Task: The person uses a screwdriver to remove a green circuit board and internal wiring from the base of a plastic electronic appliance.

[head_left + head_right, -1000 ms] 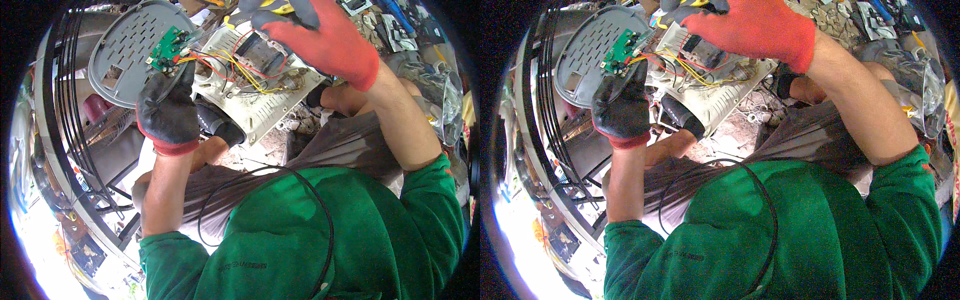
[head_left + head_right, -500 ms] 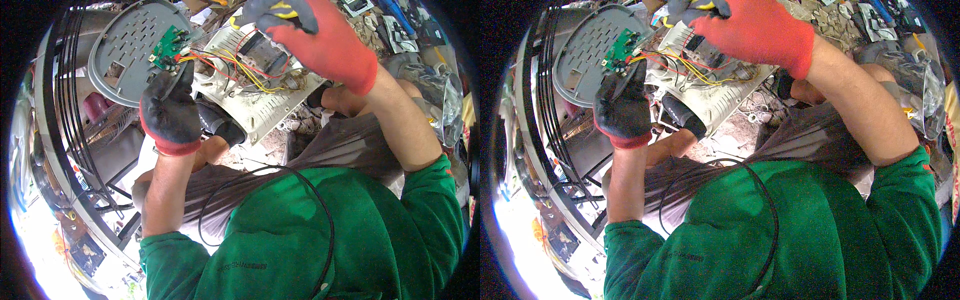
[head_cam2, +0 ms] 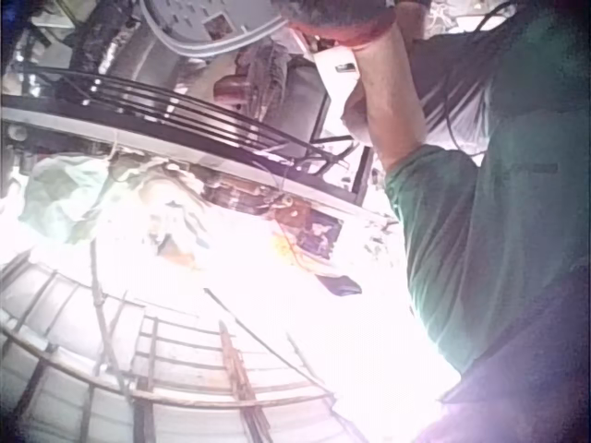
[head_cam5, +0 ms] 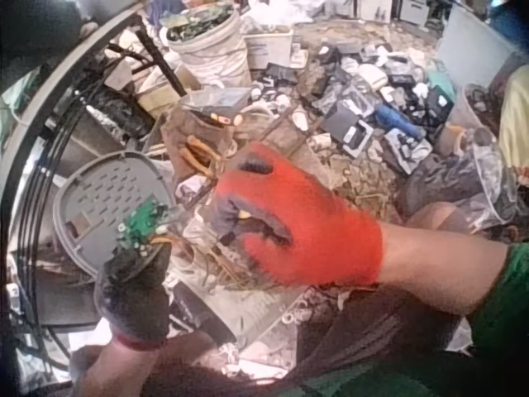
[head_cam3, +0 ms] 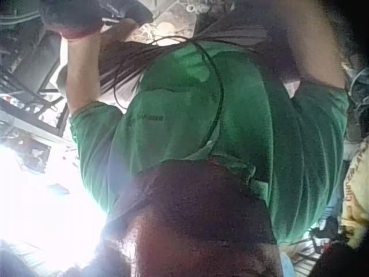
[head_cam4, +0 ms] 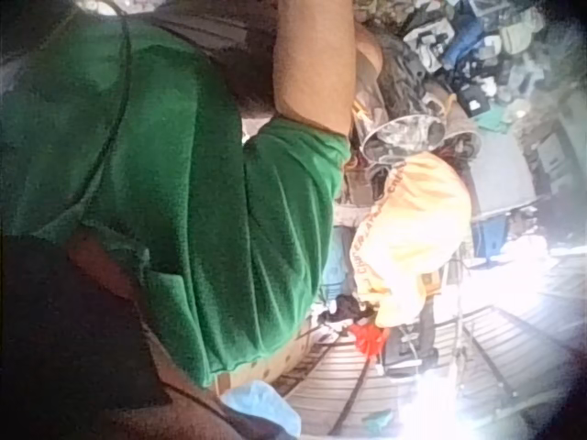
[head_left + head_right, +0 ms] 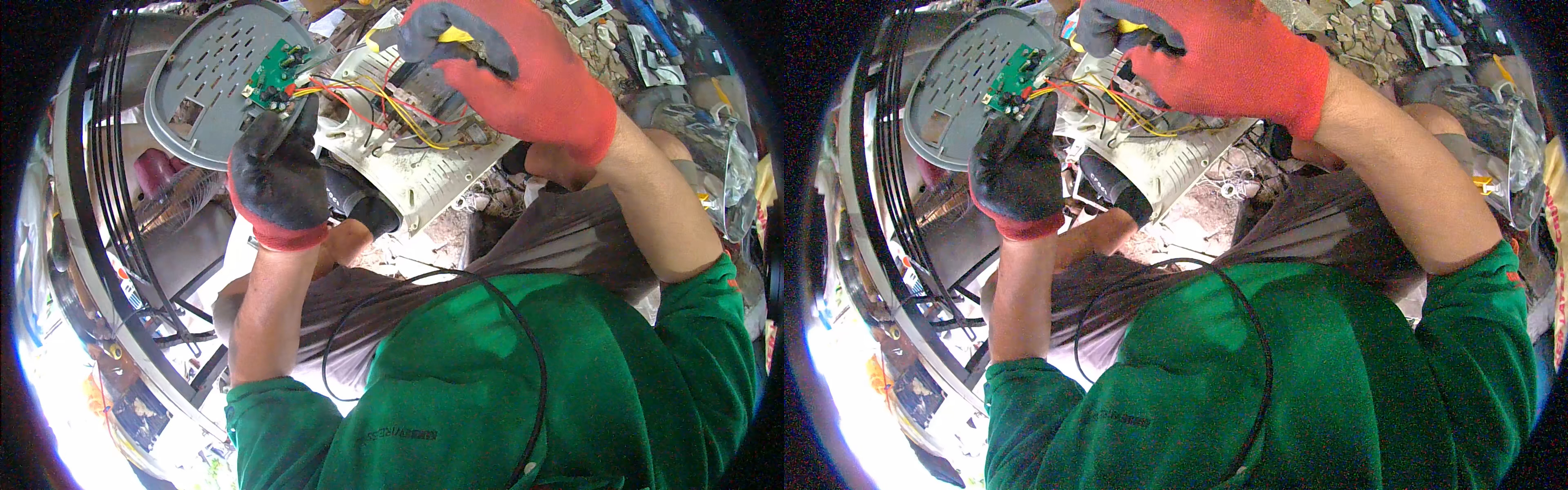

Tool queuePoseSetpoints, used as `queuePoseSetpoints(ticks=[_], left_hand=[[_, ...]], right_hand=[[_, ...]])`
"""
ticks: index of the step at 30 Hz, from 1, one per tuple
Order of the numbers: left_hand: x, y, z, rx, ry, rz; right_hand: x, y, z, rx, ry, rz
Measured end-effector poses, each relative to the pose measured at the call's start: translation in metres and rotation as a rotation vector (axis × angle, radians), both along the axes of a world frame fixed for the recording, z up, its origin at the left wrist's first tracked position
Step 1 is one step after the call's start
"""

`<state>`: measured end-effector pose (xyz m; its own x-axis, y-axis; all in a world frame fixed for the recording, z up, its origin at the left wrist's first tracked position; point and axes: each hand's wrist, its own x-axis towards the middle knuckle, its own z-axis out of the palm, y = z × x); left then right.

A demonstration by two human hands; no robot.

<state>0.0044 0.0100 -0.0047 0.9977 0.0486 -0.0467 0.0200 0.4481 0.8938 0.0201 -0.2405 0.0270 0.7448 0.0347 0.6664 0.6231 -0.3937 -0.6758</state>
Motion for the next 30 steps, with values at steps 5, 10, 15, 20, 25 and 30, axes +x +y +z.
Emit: queuePoseSetpoints(ticks=[5,10,15,20,25,30], left_hand=[[-0.004,0.006,-0.001,0.008,-0.063,-0.041],[-0.004,0.007,-0.002,-0.001,-0.074,-0.058],[-0.002,-0.015,0.008,0.003,0.031,0.064],[-0.005,-0.002,0.005,-0.017,0.023,0.034],[-0.002,-0.009,0.004,-0.022,0.002,0.039],[-0.008,0.004,0.001,0.021,0.048,0.061]], right_hand=[[0.011,-0.044,-0.007,-0.088,0.289,0.424],[0.018,-0.047,-0.009,-0.182,0.213,0.438],[0.016,-0.038,-0.011,-0.113,0.035,0.335],[0.033,-0.071,0.025,-0.064,0.753,0.849],[0.034,-0.043,-0.025,-0.112,-0.034,0.453],[0.018,-0.043,0.028,-0.112,0.651,0.486]])
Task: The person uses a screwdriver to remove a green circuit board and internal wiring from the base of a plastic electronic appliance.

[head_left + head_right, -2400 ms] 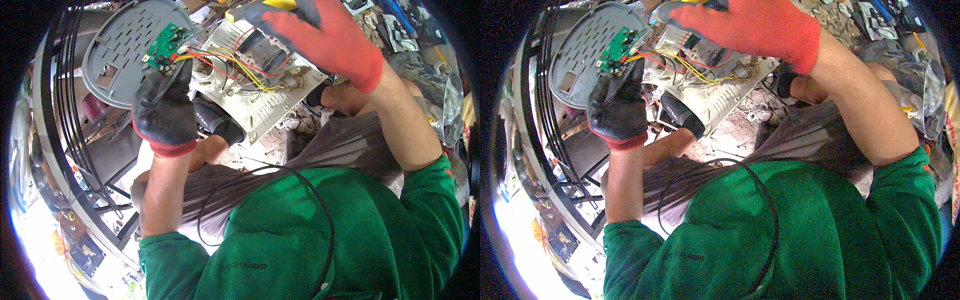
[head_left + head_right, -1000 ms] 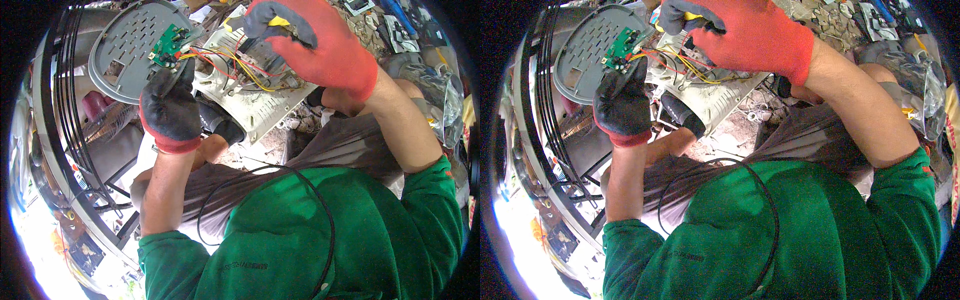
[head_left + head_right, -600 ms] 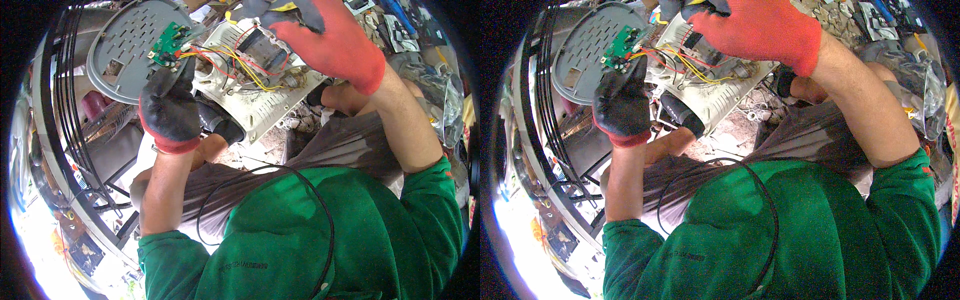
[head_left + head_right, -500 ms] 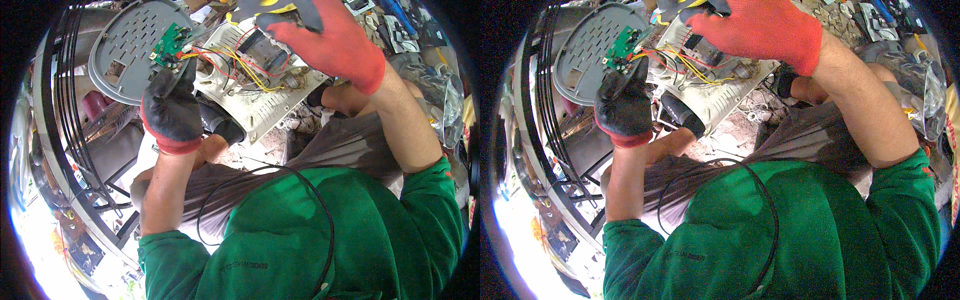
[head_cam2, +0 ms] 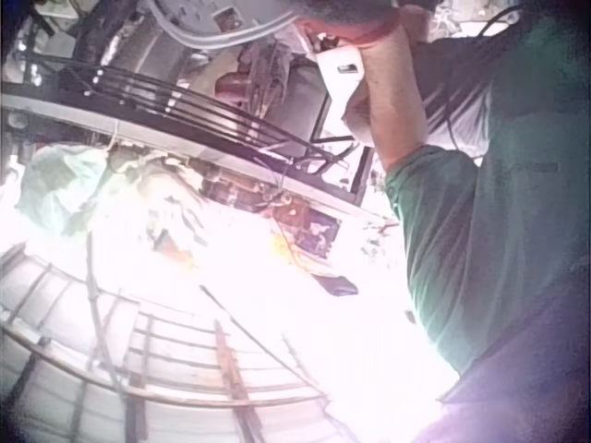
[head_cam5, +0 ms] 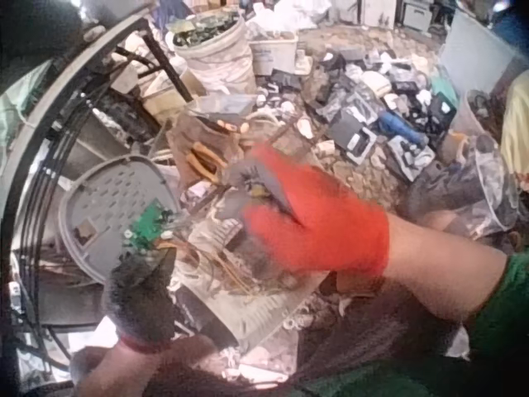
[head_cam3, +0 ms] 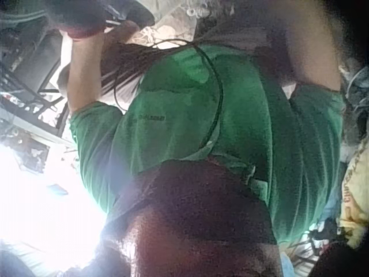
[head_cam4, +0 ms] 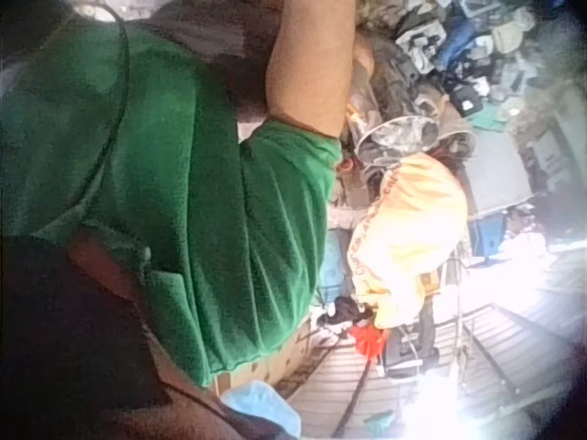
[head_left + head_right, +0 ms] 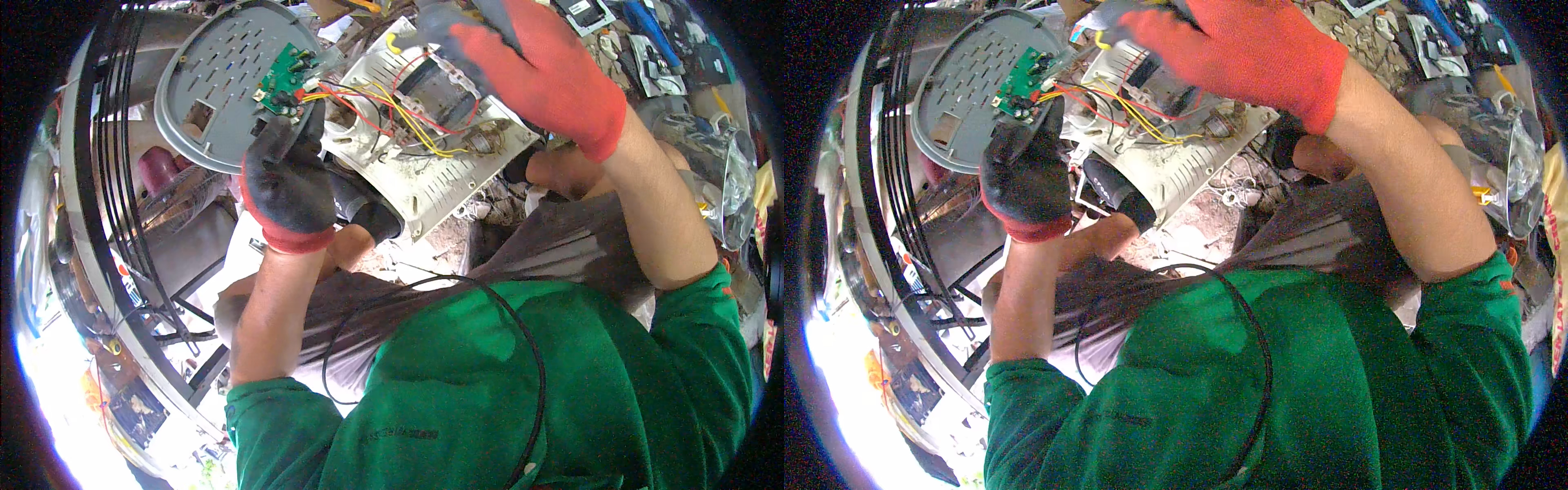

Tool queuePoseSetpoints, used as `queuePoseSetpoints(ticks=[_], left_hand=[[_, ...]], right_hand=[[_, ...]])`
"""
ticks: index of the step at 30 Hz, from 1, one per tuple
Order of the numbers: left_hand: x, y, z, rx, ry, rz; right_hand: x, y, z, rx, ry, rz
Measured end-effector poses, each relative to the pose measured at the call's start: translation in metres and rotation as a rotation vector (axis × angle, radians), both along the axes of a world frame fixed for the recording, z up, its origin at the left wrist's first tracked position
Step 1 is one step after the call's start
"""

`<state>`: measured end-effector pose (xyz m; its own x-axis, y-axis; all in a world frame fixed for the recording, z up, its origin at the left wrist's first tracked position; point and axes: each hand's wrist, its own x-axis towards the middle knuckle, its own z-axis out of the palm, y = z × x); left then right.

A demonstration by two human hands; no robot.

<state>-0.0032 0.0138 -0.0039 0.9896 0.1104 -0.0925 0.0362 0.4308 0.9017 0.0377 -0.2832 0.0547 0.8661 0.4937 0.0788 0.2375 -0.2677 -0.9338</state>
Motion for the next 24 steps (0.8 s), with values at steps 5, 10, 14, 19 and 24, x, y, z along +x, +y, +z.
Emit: queuePoseSetpoints(ticks=[5,10,14,19,24], left_hand=[[0.003,-0.019,-0.003,-0.059,-0.009,0.031],[-0.002,-0.012,-0.002,-0.039,-0.091,0.019],[-0.002,-0.022,0.002,0.003,-0.058,0.084],[-0.002,-0.022,0.005,-0.001,0.006,0.089],[-0.002,-0.017,0.001,0.010,0.010,0.078]], right_hand=[[-0.014,0.006,-0.045,0.085,-0.314,-0.271],[-0.011,0.010,-0.034,0.115,-0.243,-0.202],[-0.010,0.009,-0.039,-0.019,-0.201,-0.259],[-0.013,0.016,-0.032,0.112,-0.259,-0.230],[-0.008,0.006,-0.030,0.013,-0.049,-0.231]])
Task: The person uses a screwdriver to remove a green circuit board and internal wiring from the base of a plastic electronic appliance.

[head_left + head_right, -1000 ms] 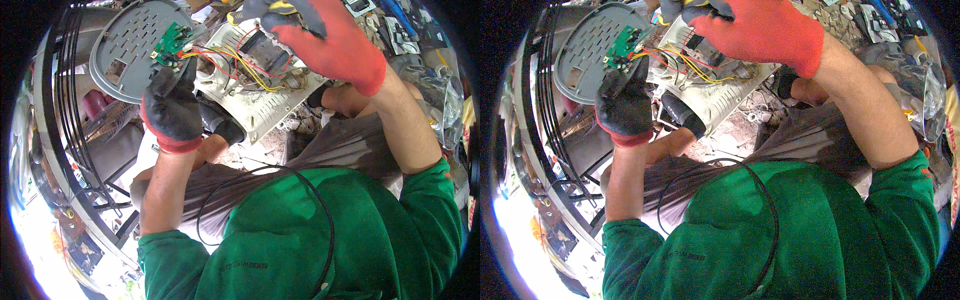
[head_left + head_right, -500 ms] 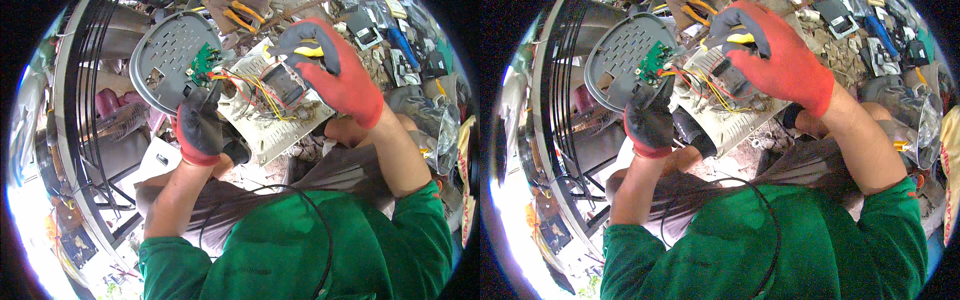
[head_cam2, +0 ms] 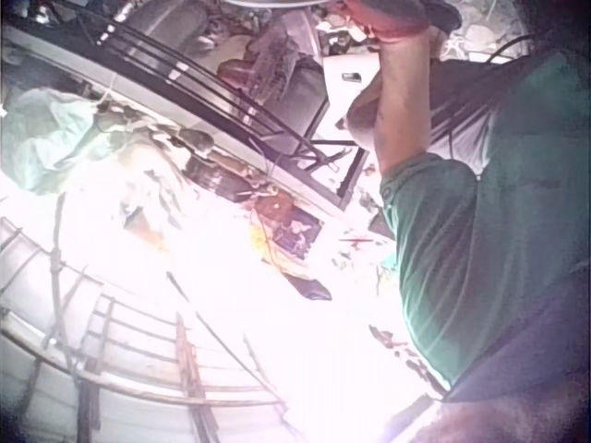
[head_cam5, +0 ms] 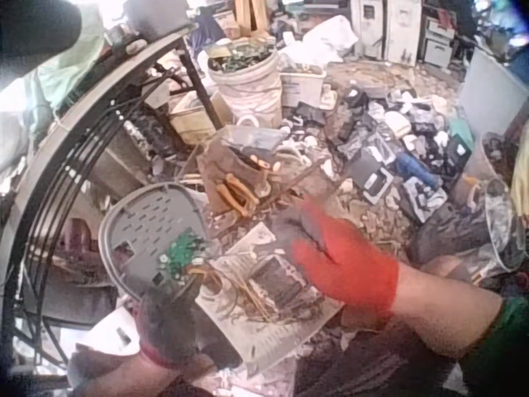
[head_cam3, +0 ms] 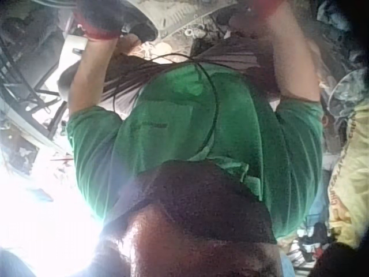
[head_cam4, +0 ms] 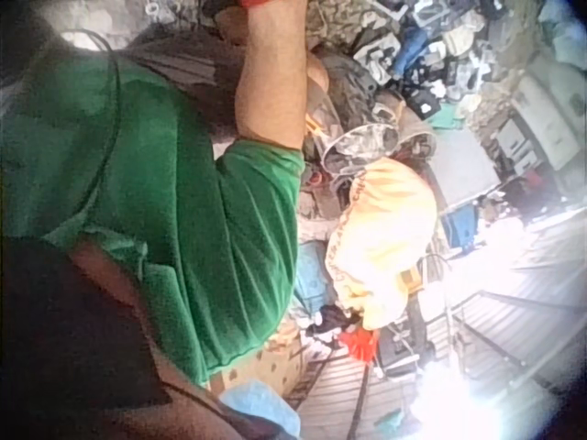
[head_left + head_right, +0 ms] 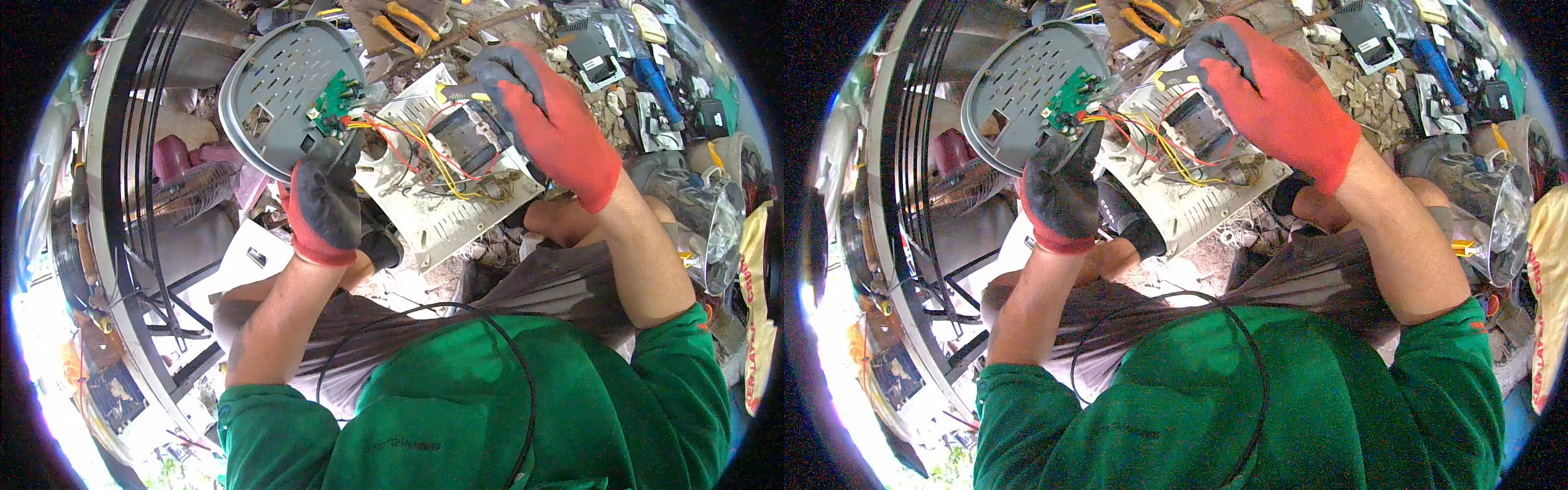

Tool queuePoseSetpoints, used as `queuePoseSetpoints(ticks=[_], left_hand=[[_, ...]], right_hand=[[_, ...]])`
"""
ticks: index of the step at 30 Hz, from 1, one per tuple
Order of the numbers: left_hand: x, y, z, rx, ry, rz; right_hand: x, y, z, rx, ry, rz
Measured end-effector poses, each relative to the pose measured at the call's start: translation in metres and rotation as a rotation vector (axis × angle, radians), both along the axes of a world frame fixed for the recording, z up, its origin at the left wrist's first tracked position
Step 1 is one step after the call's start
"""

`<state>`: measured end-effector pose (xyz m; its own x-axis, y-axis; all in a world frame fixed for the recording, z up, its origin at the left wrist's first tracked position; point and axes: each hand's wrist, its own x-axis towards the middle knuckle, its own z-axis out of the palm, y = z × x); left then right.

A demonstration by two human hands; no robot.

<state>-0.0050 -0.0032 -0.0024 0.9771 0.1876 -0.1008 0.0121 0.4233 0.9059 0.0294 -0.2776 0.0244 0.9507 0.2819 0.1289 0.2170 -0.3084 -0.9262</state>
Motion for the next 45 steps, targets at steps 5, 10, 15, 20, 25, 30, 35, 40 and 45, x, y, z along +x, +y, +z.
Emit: queuePoseSetpoints(ticks=[5,10,15,20,25,30,35,40,45], left_hand=[[0.002,-0.014,0.010,0.032,-0.032,0.020],[-0.001,-0.004,0.000,0.026,-0.056,0.022],[-0.002,-0.001,-0.004,-0.081,-0.101,-0.062],[-0.003,0.005,-0.010,-0.013,-0.065,0.011],[-0.003,0.003,-0.009,0.017,-0.112,-0.039],[-0.002,-0.004,-0.002,-0.017,-0.054,0.012],[-0.001,0.001,-0.005,-0.057,-0.058,-0.026],[-0.002,0.005,-0.014,0.037,-0.076,-0.012],[-0.002,0.010,-0.017,0.059,-0.076,-0.046]], right_hand=[[-0.004,0.007,-0.011,0.279,-0.119,0.003],[-0.001,0.000,0.003,-0.019,0.038,-0.023],[0.000,0.006,-0.006,0.190,-0.170,0.028],[0.002,0.000,-0.005,0.108,0.040,-0.056],[0.001,0.000,-0.010,0.243,0.022,0.027],[-0.002,0.006,-0.005,0.170,-0.031,-0.064],[0.004,-0.005,-0.007,0.105,-0.011,0.073],[0.001,0.010,-0.004,0.264,-0.100,-0.016],[0.004,-0.003,-0.012,0.116,-0.054,0.021]])
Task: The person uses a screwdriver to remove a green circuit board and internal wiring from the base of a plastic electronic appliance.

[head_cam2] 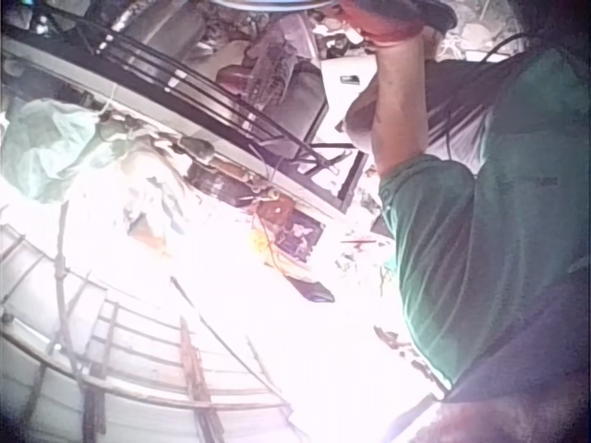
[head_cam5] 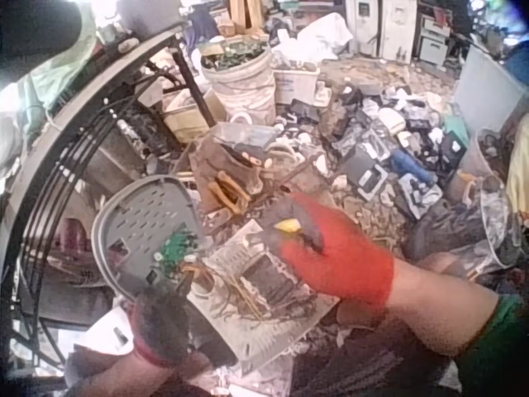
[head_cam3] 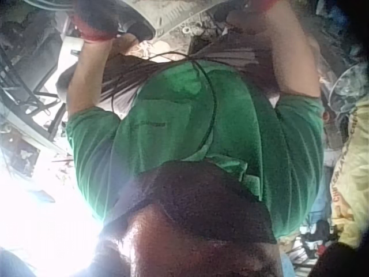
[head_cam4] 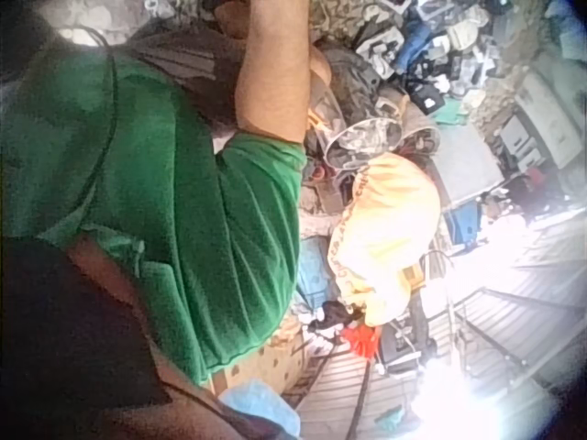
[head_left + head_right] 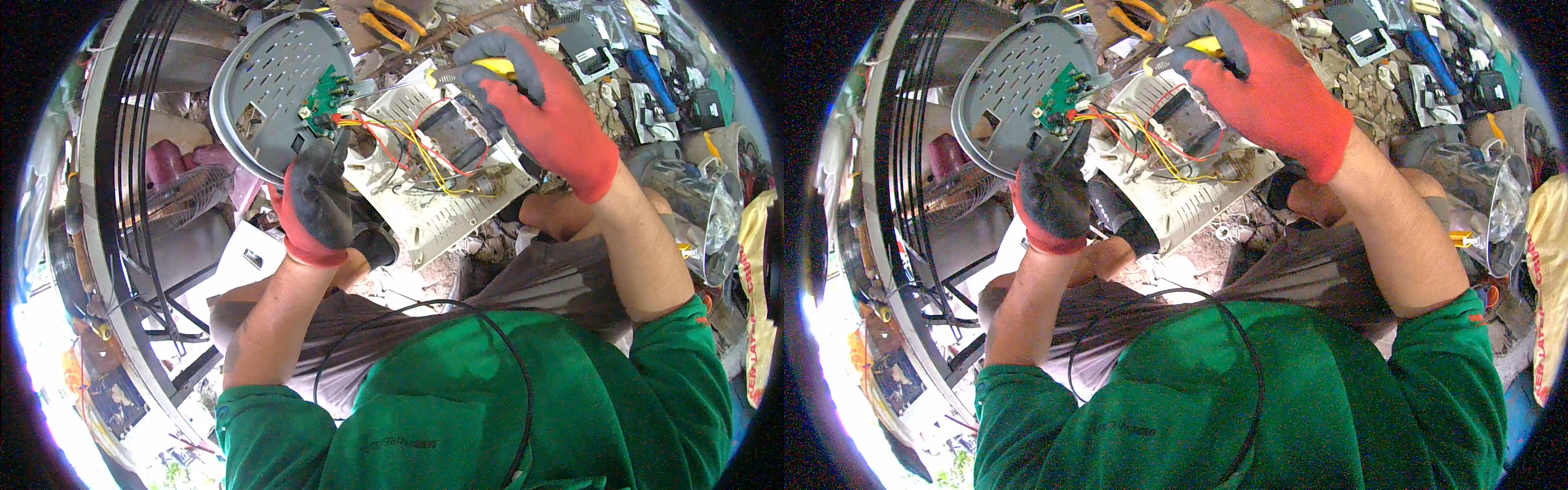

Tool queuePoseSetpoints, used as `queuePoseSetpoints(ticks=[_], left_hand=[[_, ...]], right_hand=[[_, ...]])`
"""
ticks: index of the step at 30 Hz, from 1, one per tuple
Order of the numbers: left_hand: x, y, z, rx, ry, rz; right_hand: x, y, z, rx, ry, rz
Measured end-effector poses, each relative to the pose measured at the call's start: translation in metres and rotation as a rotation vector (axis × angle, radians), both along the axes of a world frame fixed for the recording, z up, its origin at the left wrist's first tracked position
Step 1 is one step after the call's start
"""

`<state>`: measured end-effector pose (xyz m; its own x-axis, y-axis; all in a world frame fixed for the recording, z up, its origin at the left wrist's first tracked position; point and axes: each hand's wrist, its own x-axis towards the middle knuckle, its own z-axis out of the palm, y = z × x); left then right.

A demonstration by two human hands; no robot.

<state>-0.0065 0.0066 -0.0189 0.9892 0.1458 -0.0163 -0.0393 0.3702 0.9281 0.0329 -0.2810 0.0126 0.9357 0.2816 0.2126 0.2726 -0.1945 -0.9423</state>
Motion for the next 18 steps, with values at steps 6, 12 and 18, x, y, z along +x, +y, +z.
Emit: queuePoseSetpoints(ticks=[6,12,18], left_hand=[[0.004,-0.017,0.023,0.046,0.029,0.069],[0.014,-0.038,0.048,0.135,-0.039,0.071],[0.021,-0.017,0.036,0.232,-0.059,0.034]], right_hand=[[0.000,0.004,0.012,0.053,-0.027,-0.039],[-0.004,0.003,0.013,0.142,0.071,-0.076],[-0.002,-0.002,0.024,0.292,0.031,-0.118]])
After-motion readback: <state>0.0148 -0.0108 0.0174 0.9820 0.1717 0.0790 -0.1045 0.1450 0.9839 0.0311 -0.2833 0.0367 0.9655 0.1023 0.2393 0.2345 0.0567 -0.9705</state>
